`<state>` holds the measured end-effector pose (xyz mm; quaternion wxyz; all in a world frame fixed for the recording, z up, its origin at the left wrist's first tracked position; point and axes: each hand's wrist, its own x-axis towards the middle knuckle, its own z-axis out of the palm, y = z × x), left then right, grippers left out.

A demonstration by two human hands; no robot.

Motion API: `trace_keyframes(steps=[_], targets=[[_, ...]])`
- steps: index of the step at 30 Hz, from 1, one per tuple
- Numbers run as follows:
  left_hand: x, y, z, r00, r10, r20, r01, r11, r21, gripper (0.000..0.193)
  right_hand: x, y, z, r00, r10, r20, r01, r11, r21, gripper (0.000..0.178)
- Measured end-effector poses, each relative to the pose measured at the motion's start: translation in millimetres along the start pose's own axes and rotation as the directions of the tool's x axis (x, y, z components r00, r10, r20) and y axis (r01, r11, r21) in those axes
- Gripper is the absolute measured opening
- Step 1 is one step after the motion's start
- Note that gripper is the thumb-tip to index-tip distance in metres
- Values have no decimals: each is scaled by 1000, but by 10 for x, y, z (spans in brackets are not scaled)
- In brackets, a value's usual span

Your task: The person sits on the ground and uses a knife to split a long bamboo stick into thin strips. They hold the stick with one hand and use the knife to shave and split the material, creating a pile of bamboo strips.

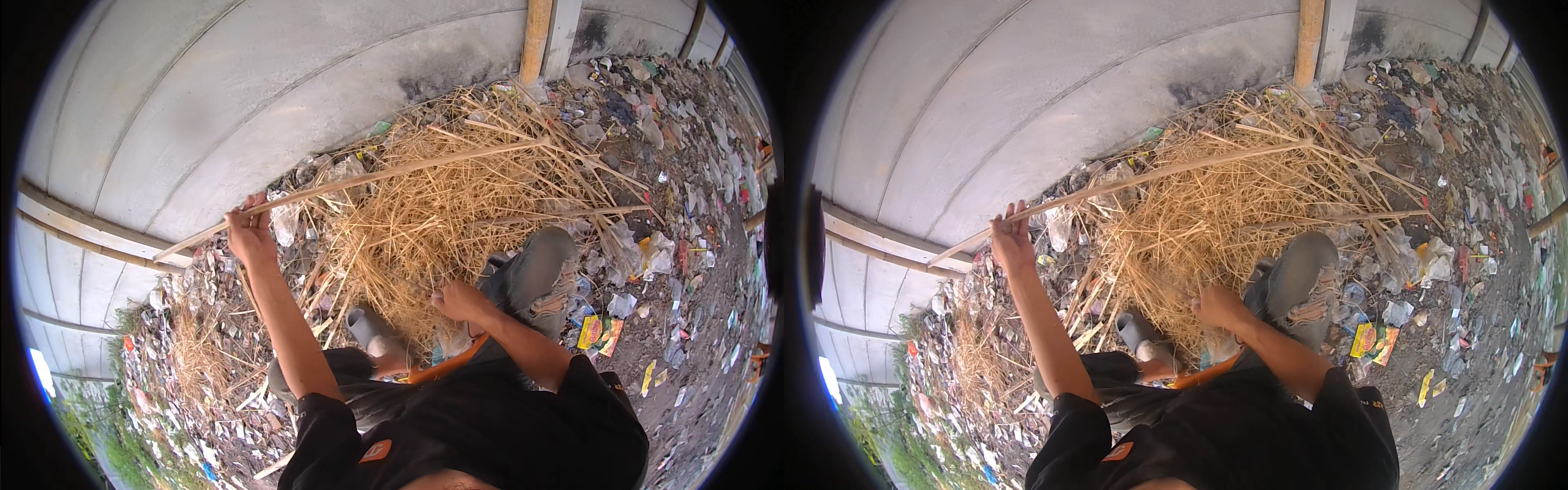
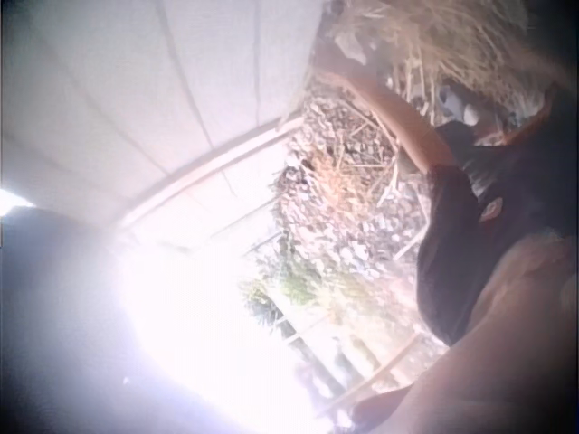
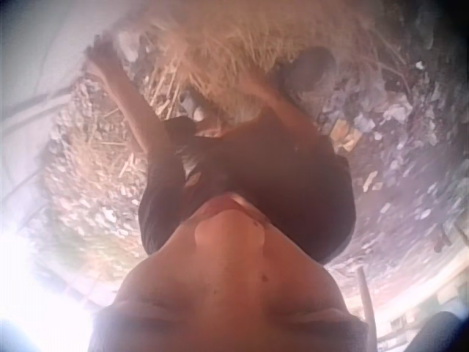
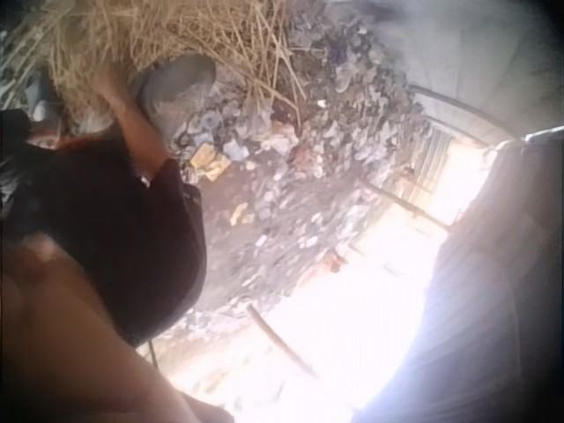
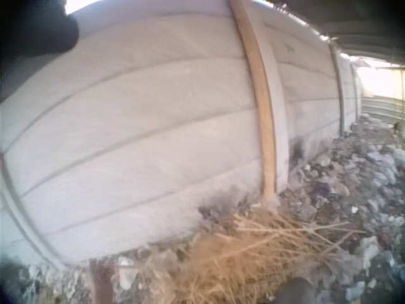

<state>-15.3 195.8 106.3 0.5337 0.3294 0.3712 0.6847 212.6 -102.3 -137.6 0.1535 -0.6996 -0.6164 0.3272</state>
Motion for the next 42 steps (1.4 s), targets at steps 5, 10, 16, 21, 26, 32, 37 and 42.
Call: trace_keyframes(steps=[5, 10, 16, 21, 26, 32, 37, 42], targets=[[-1135, -1094, 1495, 700, -588, 404, 295, 754, 587, 93, -143, -151, -260, 995, 72, 66, -77, 993, 84, 40], [-2086, -1886, 1120, 426, -465, 776, -182, 796, 577, 98, -1, 228, 43, 998, -46, -48, 44, 998, -52, 47], [-1982, -1216, -686, 573, -625, 530, 311, 764, 565, 64, -58, -180, -292, 990, 126, -66, -127, 992, -14, 51], [-1858, 474, -2090, 920, -291, 264, 200, 925, 323, 51, -71, -35, -220, 980, 196, -42, -194, 980, 47, 52], [-1657, 1034, -3740, 884, 306, -354, -238, 945, 224, 46, 26, -26, -101, 985, 141, -102, -140, 990, 13, 48], [-1195, -134, -5795, 639, -107, -761, 252, 965, 76, 48, 110, 40, -46, 991, 99, -85, -108, 988, -111, 49], [-1066, -1065, -6421, 586, -40, -810, 645, 627, 436, 59, 81, 29, -68, 983, 182, -33, -185, 972, -144, 46], [-941, -1557, -6570, 796, 31, -605, 599, 110, 793, 56, 131, 150, 26, 994, 66, -82, -77, 988, -136, 44]])
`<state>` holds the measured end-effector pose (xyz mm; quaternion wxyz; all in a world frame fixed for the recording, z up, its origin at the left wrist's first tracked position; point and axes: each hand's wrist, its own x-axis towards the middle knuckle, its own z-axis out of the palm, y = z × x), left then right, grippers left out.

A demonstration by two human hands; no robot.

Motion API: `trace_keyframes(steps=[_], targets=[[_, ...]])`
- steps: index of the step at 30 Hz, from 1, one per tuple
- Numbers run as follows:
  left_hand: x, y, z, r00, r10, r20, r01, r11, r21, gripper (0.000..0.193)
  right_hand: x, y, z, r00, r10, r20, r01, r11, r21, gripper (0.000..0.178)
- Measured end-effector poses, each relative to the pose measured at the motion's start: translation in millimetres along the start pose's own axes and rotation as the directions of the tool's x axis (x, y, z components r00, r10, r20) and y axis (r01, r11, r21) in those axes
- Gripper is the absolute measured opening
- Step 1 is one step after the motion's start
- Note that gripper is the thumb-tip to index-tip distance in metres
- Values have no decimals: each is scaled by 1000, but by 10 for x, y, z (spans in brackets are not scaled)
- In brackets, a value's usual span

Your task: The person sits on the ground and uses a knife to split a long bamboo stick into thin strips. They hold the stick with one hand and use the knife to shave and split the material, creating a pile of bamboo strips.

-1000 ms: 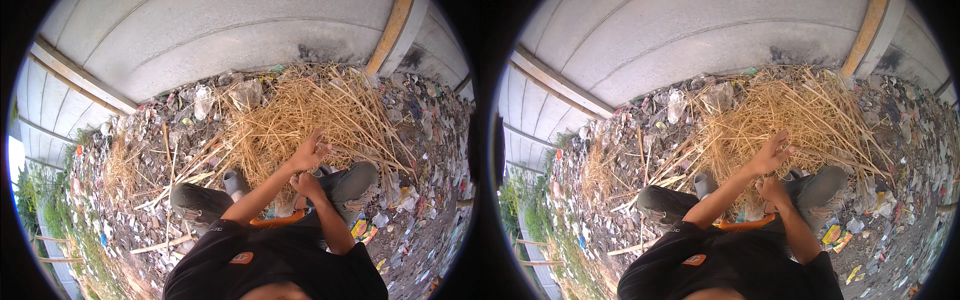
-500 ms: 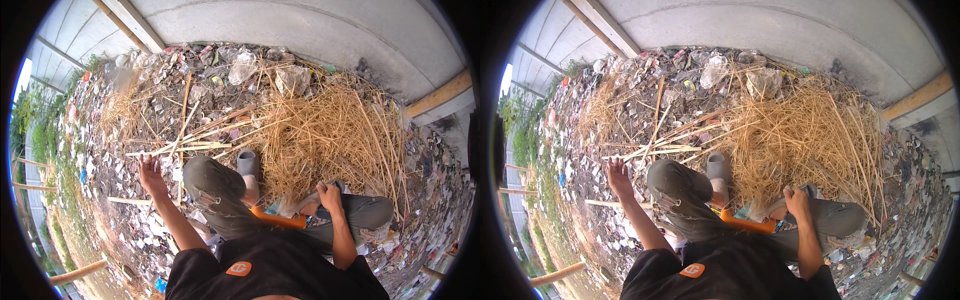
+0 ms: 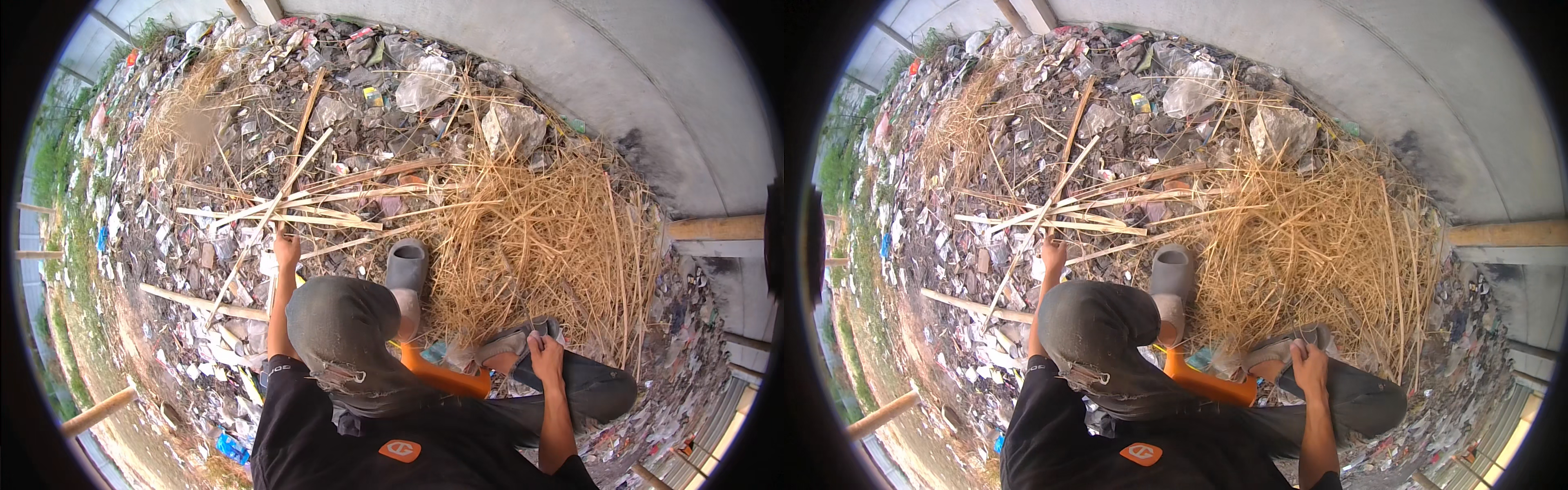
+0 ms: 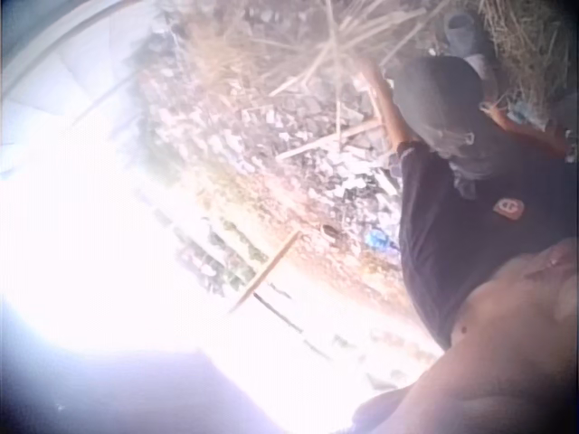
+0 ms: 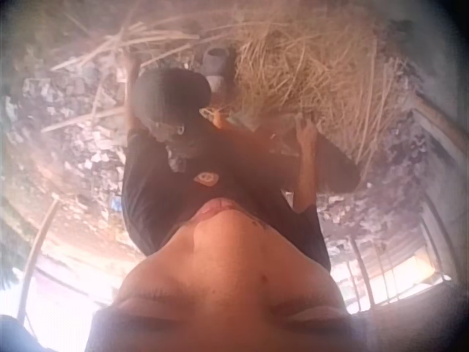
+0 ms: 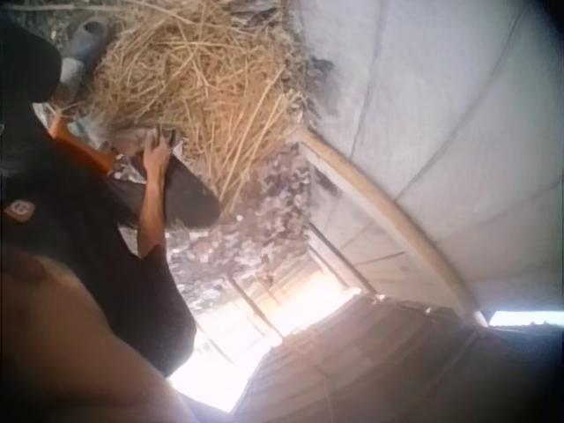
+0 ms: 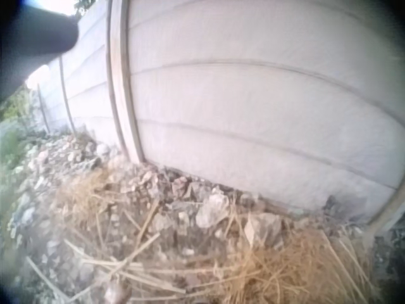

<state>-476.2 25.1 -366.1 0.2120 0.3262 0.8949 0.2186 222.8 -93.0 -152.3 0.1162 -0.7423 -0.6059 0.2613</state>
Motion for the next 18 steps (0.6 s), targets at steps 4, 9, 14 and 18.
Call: trace_keyframes(steps=[4, 9, 14, 18], targets=[[-63, 539, 329, 979, 199, 51, -205, 943, 261, 54, 6, -58, 34, 999, 49, -6, -49, 999, -9, 44], [-109, 621, 628, 866, 443, 232, -500, 776, 384, 38, 157, -206, 13, 997, 74, 35, -74, 997, 11, 45], [-127, 704, 624, 846, 487, 216, -532, 753, 388, 33, 187, -246, -1, 989, 121, 83, -119, 993, -22, 42], [-123, 636, 594, 811, 534, 238, -579, 672, 462, 34, 192, -212, 6, 991, 104, 84, -103, 995, -15, 43]])
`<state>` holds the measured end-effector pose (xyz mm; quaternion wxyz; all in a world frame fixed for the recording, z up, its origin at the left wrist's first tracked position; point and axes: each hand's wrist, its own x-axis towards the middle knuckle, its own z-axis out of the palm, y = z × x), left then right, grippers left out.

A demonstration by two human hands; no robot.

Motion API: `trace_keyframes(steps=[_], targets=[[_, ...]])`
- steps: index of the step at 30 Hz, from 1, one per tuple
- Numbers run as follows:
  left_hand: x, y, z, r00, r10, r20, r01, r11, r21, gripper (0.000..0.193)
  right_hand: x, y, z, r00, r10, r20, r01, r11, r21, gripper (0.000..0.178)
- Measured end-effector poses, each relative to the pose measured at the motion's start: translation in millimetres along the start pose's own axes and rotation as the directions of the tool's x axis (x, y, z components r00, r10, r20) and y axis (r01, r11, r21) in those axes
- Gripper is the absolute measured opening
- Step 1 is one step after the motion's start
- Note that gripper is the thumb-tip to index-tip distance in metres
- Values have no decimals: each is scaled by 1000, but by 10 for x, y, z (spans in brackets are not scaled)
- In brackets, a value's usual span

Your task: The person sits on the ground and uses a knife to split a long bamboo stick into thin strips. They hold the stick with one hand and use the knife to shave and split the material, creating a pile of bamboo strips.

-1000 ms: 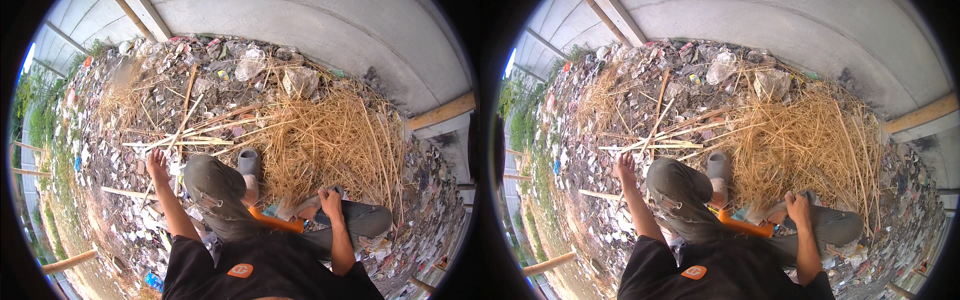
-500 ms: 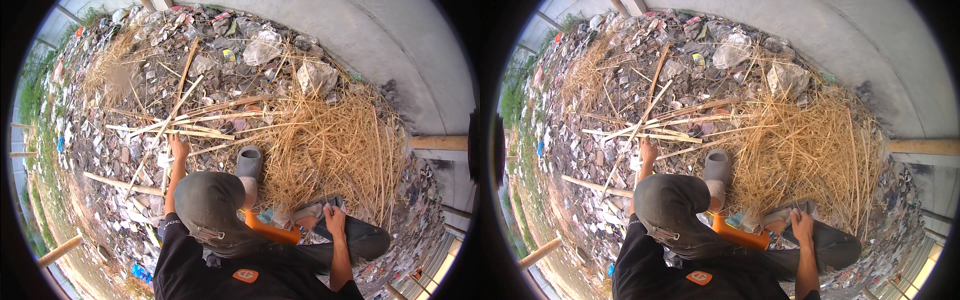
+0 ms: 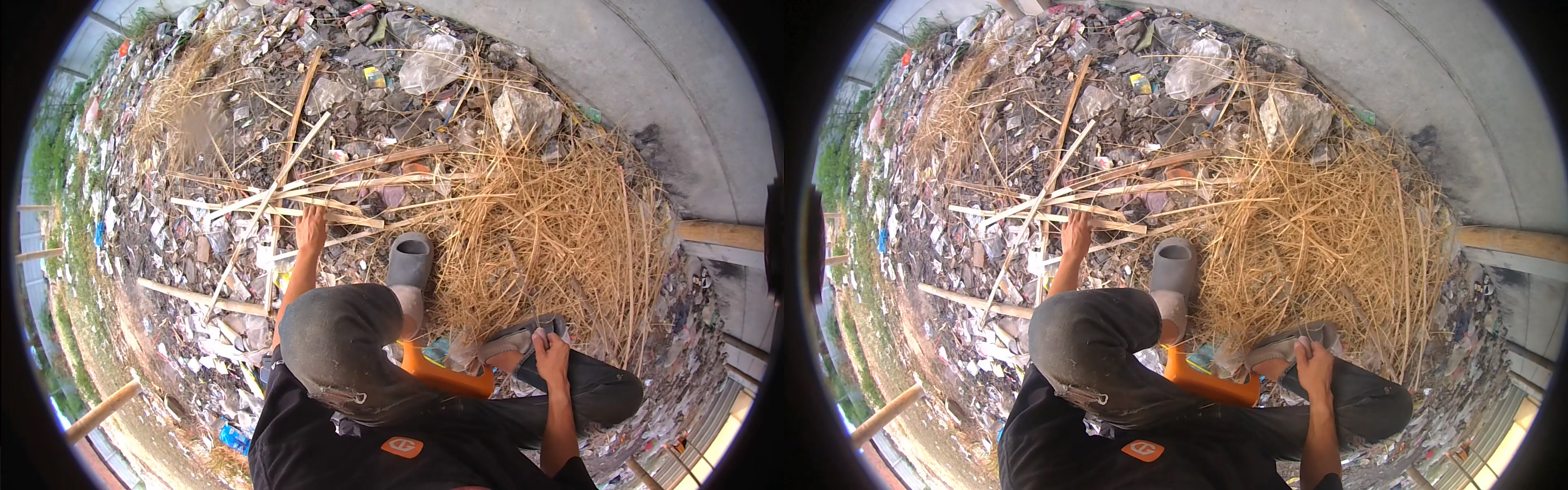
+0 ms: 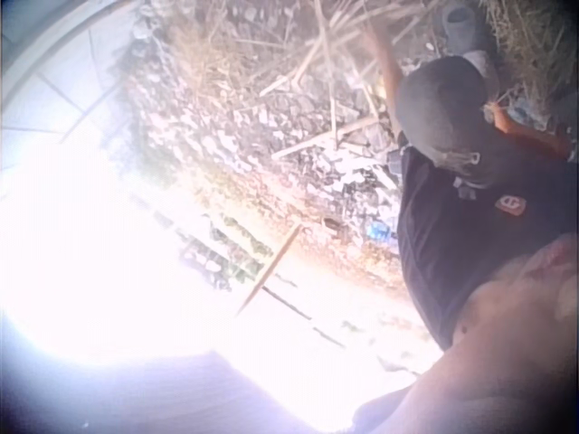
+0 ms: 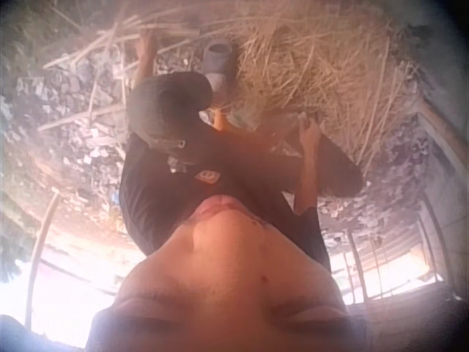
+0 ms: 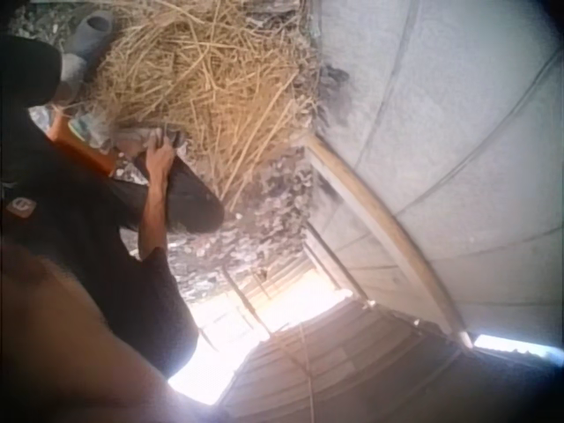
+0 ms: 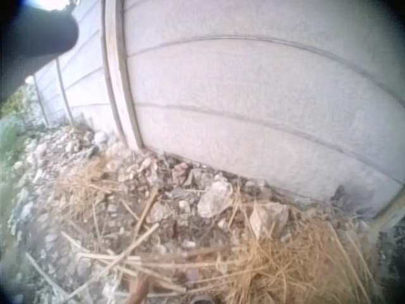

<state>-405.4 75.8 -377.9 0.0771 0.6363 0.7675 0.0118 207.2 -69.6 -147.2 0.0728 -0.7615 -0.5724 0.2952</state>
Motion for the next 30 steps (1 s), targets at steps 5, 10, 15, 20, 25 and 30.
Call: trace_keyframes(steps=[5, 10, 15, 20, 25, 30], targets=[[27, -169, -169, 993, 97, -61, -89, 990, 113, 34, 15, 37, 27, 1000, -12, -2, 12, 1000, -11, 44], [458, 47, -1279, 891, 127, -435, -160, 986, -40, 22, -58, -3, -41, 1000, -6, -18, 6, 1000, -2, 43], [705, 457, -3221, 603, 107, -791, -213, 977, -30, 10, -96, -42, -89, 999, -39, -13, 39, 999, 1, 43], [601, 978, -5025, 95, 261, -961, -290, 931, 224, 18, -159, -1, -108, 992, -114, -48, 115, 993, 15, 42], [293, 1398, -6014, 71, -246, -967, -644, 729, -233, 29, -237, -35, -173, 985, -136, -104, 145, 986, 86, 46], [4, 2165, -6483, 255, -302, -918, -892, 294, -344, 38, -326, -80, -283, 990, -102, -97, 107, 993, 47, 50]])
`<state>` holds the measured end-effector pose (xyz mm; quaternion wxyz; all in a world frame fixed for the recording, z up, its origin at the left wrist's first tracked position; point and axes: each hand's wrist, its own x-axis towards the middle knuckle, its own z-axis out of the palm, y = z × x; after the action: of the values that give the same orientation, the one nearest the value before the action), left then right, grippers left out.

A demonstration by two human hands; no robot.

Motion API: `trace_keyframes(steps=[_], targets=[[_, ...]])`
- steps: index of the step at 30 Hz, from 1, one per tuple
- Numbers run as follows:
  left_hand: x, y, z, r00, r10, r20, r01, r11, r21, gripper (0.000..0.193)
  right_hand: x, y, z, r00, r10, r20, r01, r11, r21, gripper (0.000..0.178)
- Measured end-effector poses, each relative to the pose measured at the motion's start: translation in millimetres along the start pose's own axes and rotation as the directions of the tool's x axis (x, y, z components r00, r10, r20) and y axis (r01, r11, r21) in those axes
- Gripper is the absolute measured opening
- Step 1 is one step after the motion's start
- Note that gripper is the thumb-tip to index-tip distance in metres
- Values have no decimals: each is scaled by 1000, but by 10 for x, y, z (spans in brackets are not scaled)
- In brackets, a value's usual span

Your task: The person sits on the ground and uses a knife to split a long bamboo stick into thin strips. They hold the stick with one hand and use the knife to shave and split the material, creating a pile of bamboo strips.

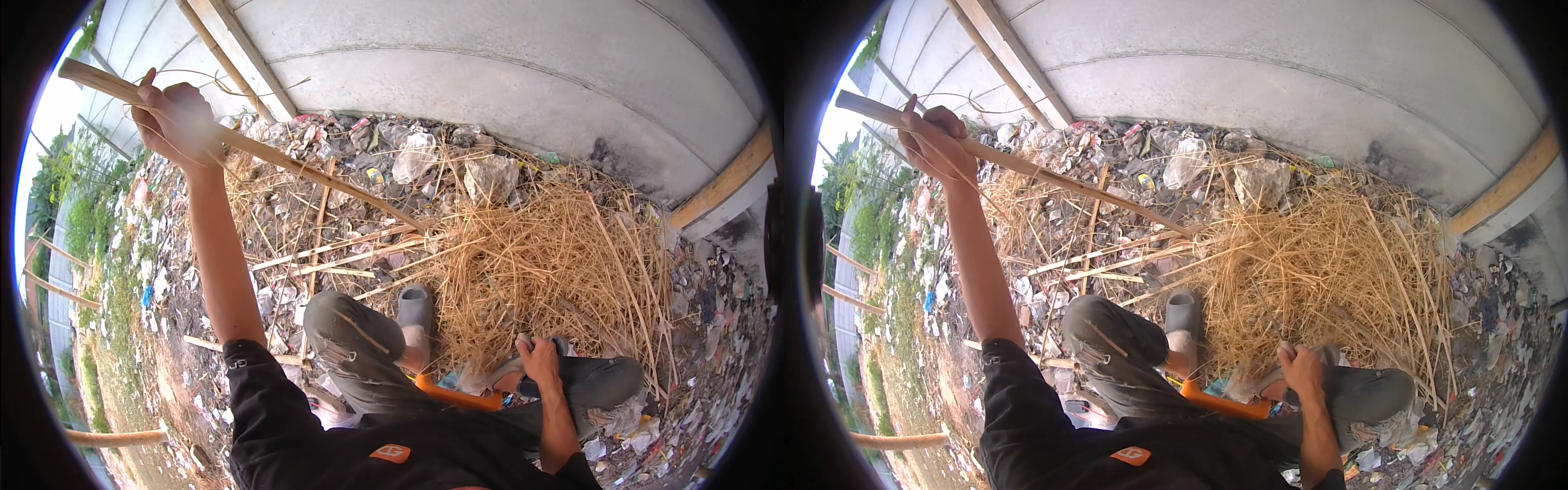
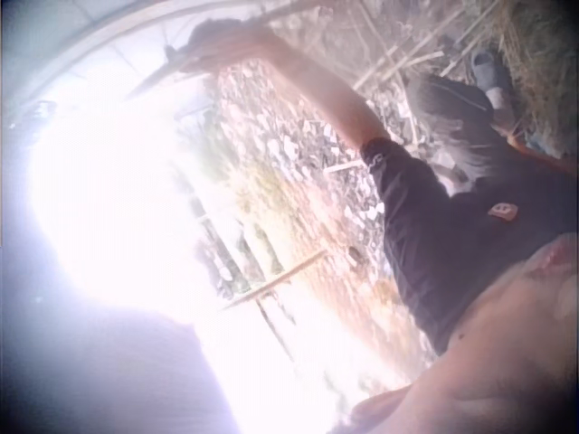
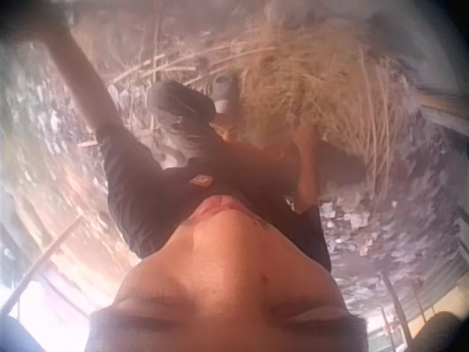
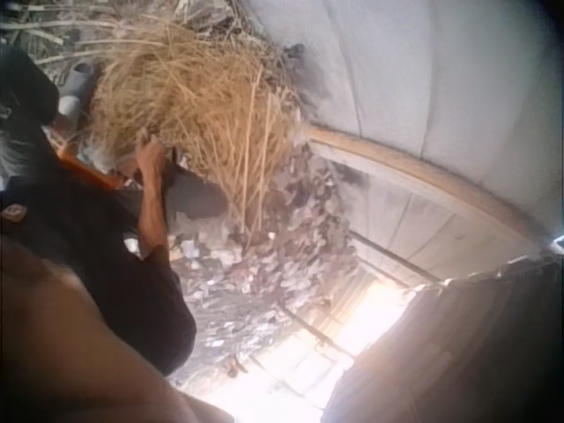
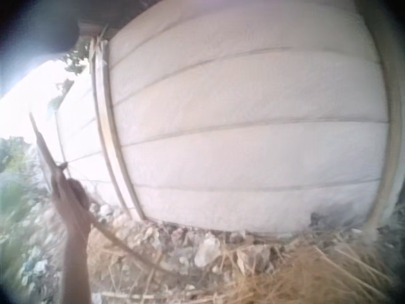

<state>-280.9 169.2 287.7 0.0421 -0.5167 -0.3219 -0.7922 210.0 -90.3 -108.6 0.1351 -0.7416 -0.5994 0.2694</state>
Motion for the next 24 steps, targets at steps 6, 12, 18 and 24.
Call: trace_keyframes(steps=[6, 12, 18, 24], targets=[[-303, 375, 956, 961, -260, 95, 276, 916, -290, 51, -68, -21, -132, 999, -3, -51, 7, 997, 80, 50], [-716, 535, 1646, 906, -351, 237, 423, 779, -464, 43, -100, 44, -152, 996, 88, -8, -87, 992, 94, 50], [-1867, 607, 2150, 800, -269, 536, 495, 801, -337, 50, -135, 93, -237, 990, 24, 137, -16, 998, -58, 37], [-2054, 510, 2329, 590, -264, 763, 524, 844, -113, 46, -171, 227, -103, 992, 116, 45, -118, 991, 61, 47]])
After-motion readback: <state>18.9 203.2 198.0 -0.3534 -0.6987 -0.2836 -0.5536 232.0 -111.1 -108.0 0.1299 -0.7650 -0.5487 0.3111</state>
